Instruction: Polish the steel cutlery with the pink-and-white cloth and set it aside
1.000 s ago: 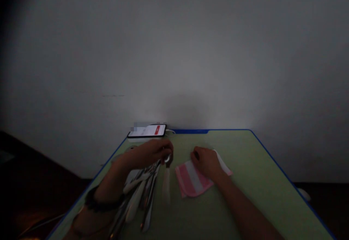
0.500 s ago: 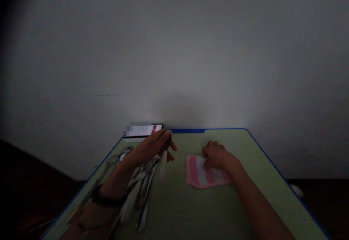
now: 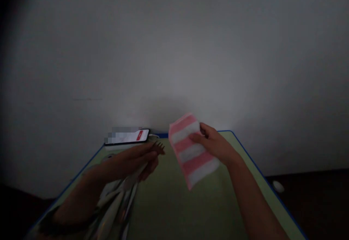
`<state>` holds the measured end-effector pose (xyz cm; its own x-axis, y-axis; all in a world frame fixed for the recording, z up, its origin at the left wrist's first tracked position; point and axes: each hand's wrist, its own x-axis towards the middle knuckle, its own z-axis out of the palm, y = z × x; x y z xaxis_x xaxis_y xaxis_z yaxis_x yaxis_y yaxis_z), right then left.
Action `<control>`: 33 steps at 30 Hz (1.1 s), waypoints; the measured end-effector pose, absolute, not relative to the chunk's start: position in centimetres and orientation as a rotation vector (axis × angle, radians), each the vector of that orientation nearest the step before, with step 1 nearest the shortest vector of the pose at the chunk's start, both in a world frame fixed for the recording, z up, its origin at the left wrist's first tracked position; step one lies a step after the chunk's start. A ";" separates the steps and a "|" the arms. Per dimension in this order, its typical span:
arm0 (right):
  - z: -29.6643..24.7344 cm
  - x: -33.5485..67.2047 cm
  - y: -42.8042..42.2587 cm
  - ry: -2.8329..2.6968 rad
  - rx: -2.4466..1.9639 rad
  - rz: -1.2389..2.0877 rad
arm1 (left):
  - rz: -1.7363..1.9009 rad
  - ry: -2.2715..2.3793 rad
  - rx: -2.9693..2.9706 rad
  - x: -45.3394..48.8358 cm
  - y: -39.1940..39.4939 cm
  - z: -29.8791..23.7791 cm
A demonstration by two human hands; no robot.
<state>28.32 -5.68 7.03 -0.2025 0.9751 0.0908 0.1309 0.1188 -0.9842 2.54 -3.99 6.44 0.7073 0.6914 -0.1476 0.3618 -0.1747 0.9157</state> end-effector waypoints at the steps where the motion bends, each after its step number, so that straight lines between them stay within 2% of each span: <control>1: 7.1 28.1 -5.7 -1.452 -1.094 1.226 | 0.339 0.813 1.760 2.5 -4.2 6.9; 8: 7.5 27.0 -5.4 -1.172 -0.879 1.176 | 0.428 1.178 2.057 2.0 -4.2 8.1; 14: 7.0 27.6 -4.5 -0.929 -0.896 1.278 | 0.391 0.892 2.065 1.6 -5.4 8.8; 18: 7.1 27.8 -4.4 -0.843 -0.881 1.382 | 0.313 0.989 2.002 1.9 -5.6 9.2; 20: 7.4 27.7 -4.6 -0.854 -0.881 1.470 | 0.353 1.135 2.035 1.9 -5.3 9.3; 23: 7.8 27.6 -4.9 -0.904 -0.876 1.576 | 0.617 1.278 2.077 1.6 -4.8 9.5; 27: 7.6 27.6 -4.7 -0.963 -0.884 1.526 | 0.859 1.209 2.017 1.5 -5.0 10.3; 33: 6.8 26.8 -4.8 -1.178 -0.986 1.490 | 0.643 1.101 2.246 2.4 -6.4 10.5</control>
